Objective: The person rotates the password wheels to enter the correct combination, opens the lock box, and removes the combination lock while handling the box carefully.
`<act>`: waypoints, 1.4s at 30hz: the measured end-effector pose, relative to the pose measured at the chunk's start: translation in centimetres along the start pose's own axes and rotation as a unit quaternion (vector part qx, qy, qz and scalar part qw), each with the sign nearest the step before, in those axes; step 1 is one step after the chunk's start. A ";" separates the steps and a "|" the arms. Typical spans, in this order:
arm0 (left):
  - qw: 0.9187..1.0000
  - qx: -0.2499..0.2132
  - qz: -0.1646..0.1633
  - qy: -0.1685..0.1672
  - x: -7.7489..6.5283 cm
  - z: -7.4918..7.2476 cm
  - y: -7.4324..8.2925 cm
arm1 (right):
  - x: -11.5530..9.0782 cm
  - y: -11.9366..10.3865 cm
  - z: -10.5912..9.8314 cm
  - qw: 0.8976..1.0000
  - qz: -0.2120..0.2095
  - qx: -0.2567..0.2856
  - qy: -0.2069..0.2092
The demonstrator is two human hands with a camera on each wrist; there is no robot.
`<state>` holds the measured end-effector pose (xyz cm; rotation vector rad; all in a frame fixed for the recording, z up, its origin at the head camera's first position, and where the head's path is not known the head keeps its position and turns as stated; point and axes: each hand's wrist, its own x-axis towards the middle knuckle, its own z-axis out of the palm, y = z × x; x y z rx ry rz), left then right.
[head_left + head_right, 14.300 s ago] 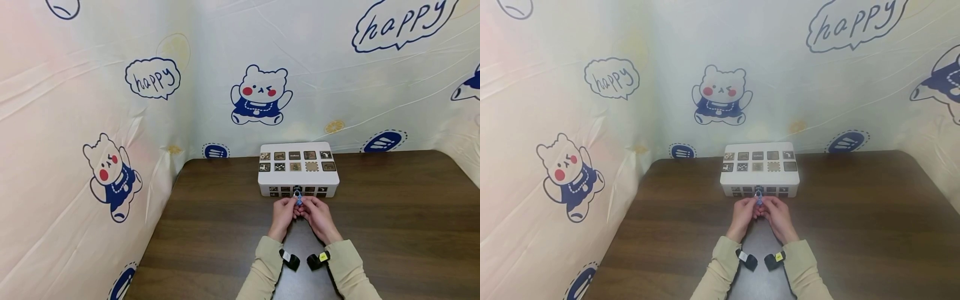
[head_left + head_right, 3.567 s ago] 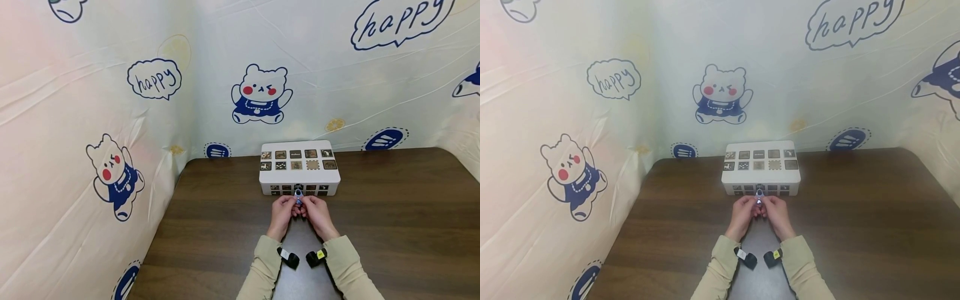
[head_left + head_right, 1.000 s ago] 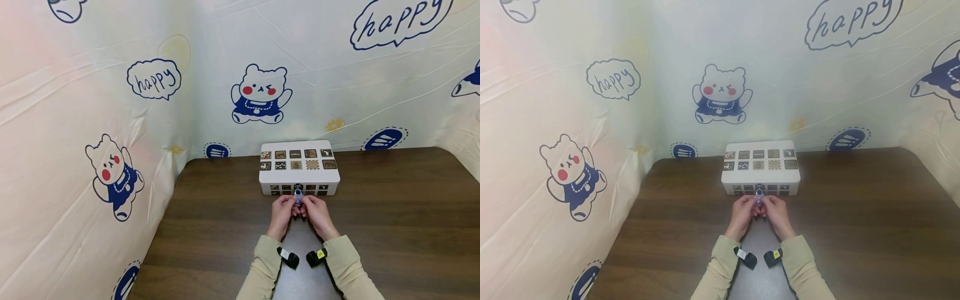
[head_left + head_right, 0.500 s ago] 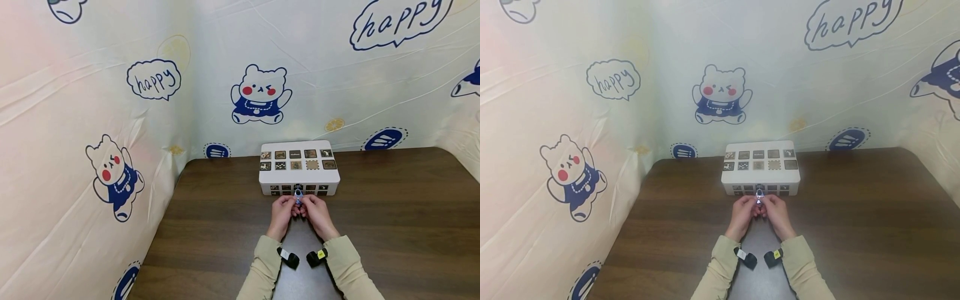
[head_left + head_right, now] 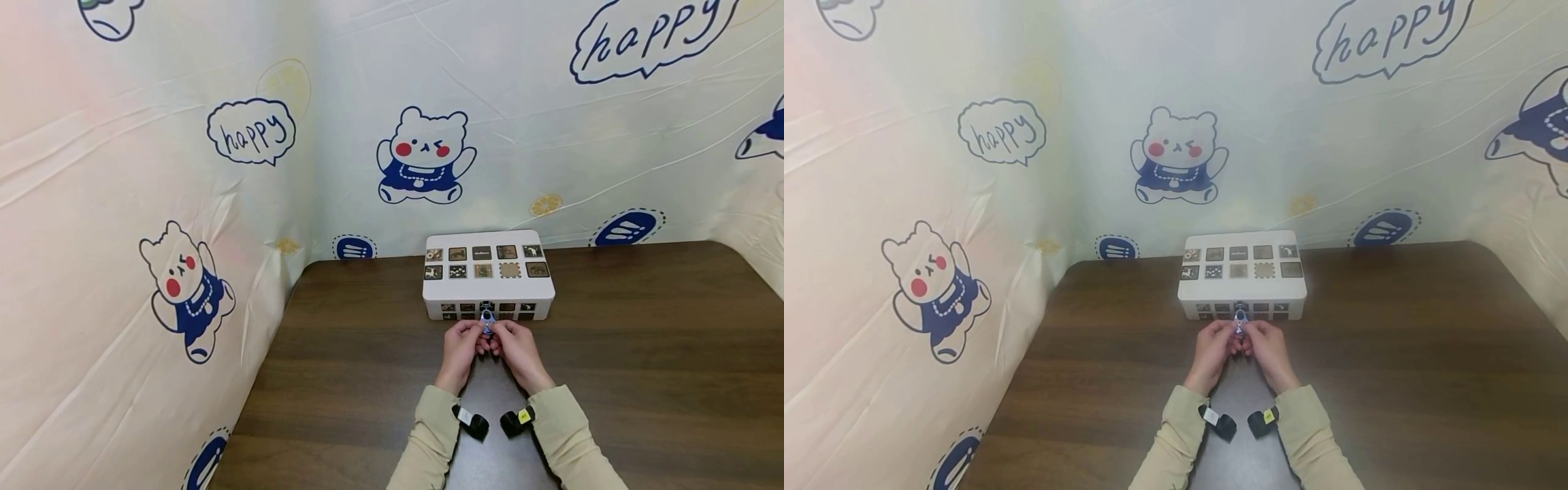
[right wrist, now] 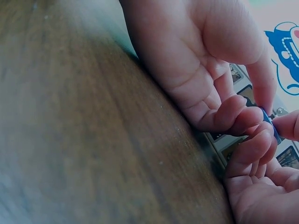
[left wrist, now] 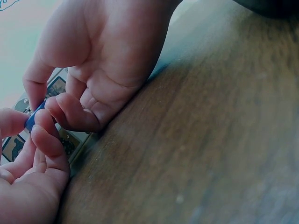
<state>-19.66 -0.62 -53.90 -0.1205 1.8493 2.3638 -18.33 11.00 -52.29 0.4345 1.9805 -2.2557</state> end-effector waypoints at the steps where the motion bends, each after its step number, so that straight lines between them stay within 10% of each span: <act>1: 1.000 -0.001 0.000 0.001 0.0 0.0 0.0 | 0.0 0.0 0.0 1.000 -0.001 -0.001 0.001; 42: 1.000 0.005 0.007 -0.001 -0.1 -0.1 -0.2 | -0.1 -0.2 0.1 1.000 0.024 0.015 0.004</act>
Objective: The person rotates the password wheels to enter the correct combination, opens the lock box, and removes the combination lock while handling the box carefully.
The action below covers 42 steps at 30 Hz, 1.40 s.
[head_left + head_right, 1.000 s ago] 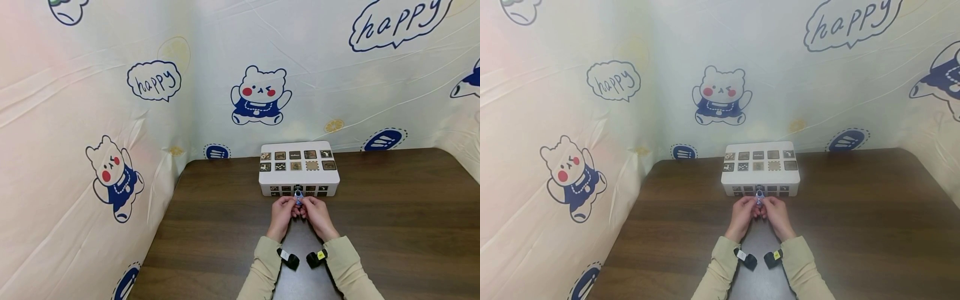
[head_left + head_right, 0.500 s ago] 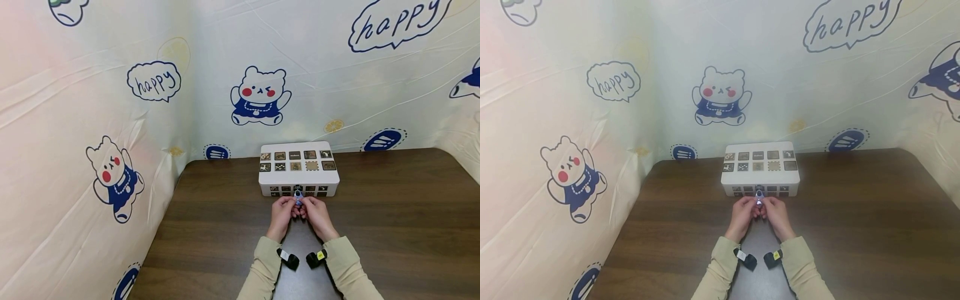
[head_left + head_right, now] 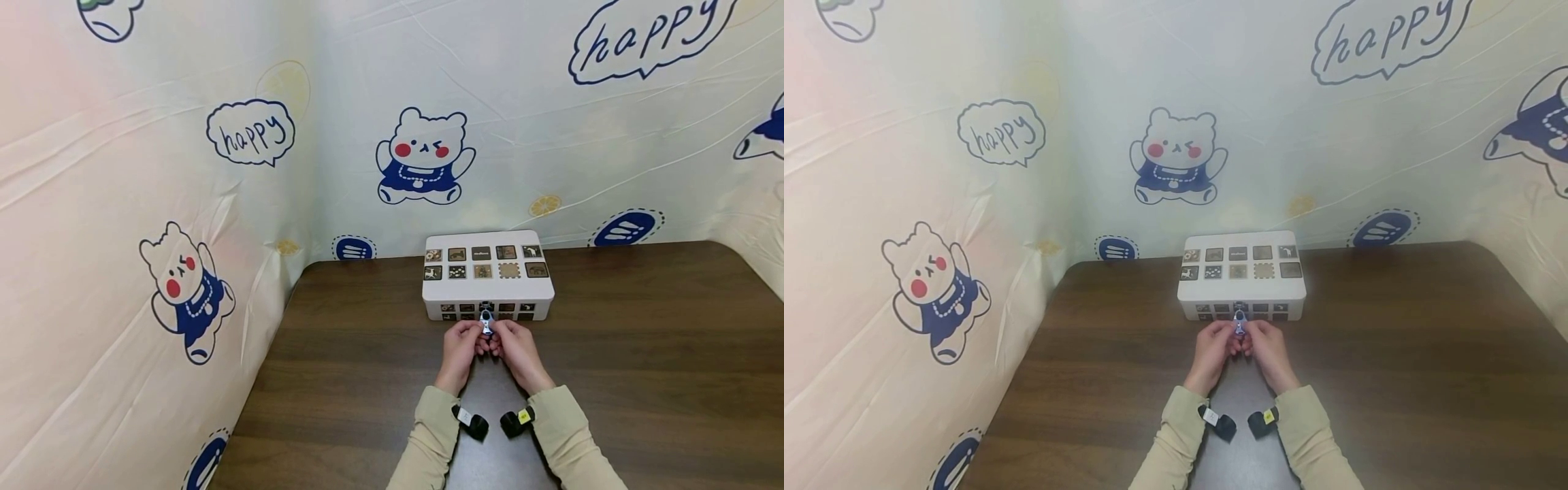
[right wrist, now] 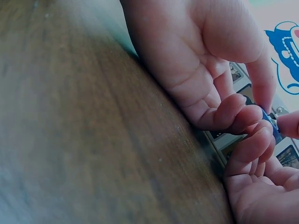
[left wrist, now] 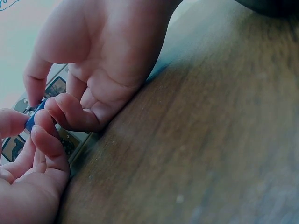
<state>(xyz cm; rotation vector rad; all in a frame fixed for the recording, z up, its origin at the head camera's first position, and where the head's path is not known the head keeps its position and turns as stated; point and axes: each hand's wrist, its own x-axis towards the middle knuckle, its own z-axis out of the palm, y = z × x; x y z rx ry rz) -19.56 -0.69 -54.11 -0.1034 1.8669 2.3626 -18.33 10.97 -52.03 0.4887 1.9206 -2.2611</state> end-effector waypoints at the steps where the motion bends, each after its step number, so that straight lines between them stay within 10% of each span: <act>1: 1.000 -0.001 0.000 0.001 0.0 0.0 0.0 | 0.0 0.0 0.0 1.000 -0.003 -0.004 0.000; 42: 1.000 -0.004 0.005 -0.001 0.1 0.1 -0.2 | 0.0 0.2 0.1 0.998 -0.031 -0.048 0.012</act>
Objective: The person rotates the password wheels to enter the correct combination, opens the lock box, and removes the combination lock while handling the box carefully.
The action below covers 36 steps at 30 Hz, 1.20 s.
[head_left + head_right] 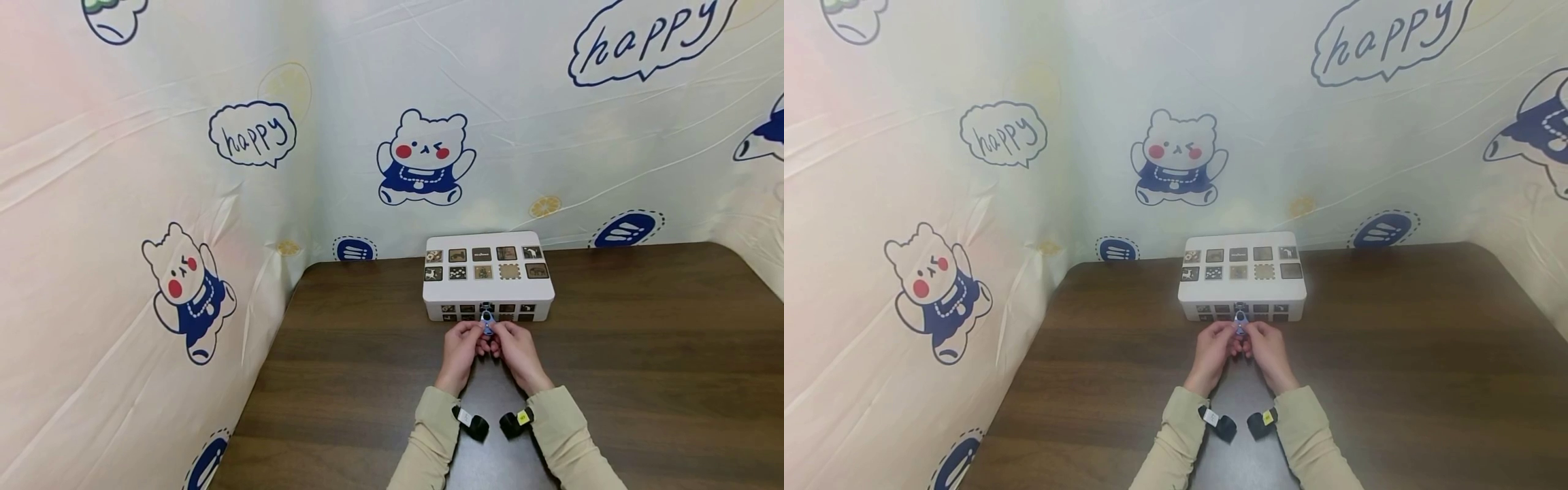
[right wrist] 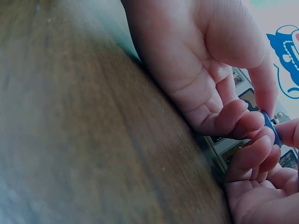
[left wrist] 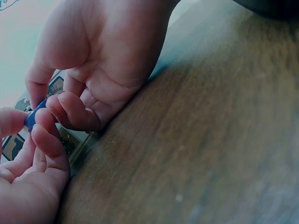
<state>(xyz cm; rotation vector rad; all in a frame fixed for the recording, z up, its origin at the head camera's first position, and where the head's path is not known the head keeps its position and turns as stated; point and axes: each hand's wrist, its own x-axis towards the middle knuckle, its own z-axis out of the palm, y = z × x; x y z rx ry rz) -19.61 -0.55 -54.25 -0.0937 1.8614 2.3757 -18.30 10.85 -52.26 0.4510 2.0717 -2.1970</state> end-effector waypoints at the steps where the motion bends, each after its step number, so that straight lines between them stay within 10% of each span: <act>1: 1.000 -0.001 -0.001 0.001 0.0 0.0 0.0 | 0.0 0.0 0.0 1.000 0.001 0.001 0.000; 36: 1.000 -0.001 -0.009 0.001 -0.1 -0.1 0.2 | -0.2 -0.4 0.0 0.998 0.023 0.054 -0.009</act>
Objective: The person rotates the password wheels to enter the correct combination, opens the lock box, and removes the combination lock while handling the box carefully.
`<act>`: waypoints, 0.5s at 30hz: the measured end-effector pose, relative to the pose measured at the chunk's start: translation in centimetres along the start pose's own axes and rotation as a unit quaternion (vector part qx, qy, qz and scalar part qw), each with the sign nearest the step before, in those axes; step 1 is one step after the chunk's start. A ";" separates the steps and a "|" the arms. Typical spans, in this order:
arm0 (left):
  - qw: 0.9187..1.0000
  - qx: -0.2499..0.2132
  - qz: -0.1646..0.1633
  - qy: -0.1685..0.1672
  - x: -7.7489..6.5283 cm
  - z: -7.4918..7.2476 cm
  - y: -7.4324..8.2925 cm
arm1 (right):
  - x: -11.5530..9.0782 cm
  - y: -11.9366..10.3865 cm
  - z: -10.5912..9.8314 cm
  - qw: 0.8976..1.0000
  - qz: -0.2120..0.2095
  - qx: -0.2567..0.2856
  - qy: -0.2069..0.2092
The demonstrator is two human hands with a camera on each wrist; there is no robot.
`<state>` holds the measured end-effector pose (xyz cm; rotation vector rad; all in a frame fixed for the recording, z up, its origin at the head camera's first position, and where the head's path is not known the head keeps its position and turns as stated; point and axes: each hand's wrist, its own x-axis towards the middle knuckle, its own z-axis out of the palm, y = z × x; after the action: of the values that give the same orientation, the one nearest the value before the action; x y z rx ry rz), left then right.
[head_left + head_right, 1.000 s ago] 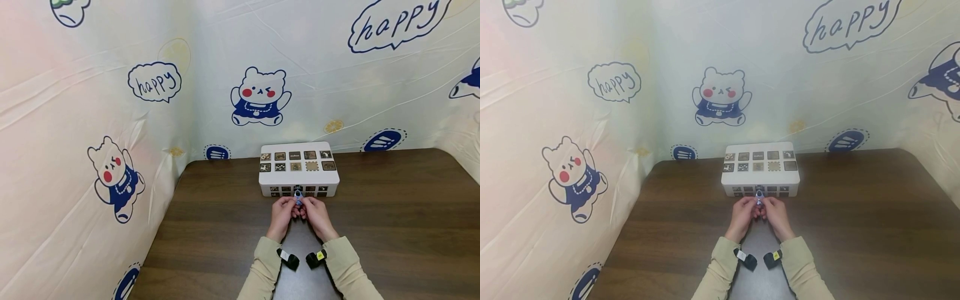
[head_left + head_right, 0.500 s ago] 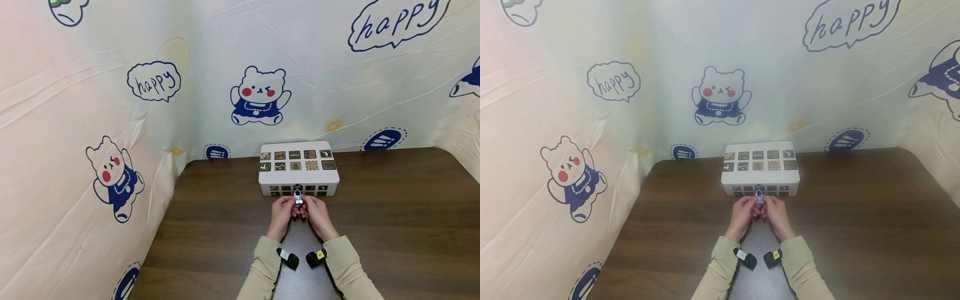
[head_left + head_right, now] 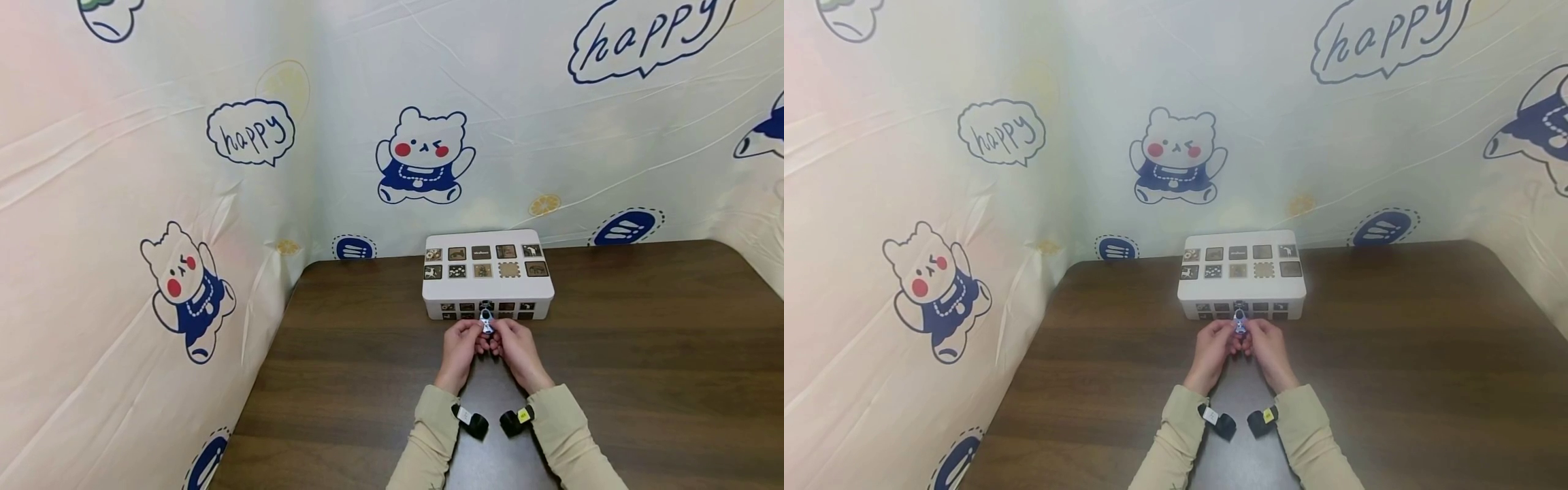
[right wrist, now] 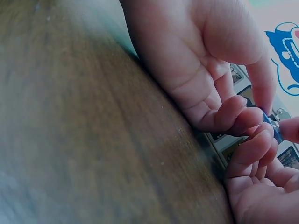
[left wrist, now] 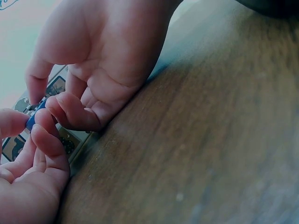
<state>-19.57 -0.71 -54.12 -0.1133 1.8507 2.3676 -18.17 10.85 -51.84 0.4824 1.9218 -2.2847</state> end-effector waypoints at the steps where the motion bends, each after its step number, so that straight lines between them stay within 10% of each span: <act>1: 1.000 0.001 0.000 0.000 0.0 0.0 0.0 | 0.0 0.0 0.0 1.000 -0.002 -0.005 0.000; 15: 1.000 0.005 0.000 -0.002 -0.1 0.0 0.2 | 0.2 0.4 -0.1 0.999 -0.020 -0.025 -0.002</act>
<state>-19.46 -0.73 -53.93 -0.1078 1.8621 2.3566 -18.20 10.88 -52.33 0.4382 1.9991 -2.2527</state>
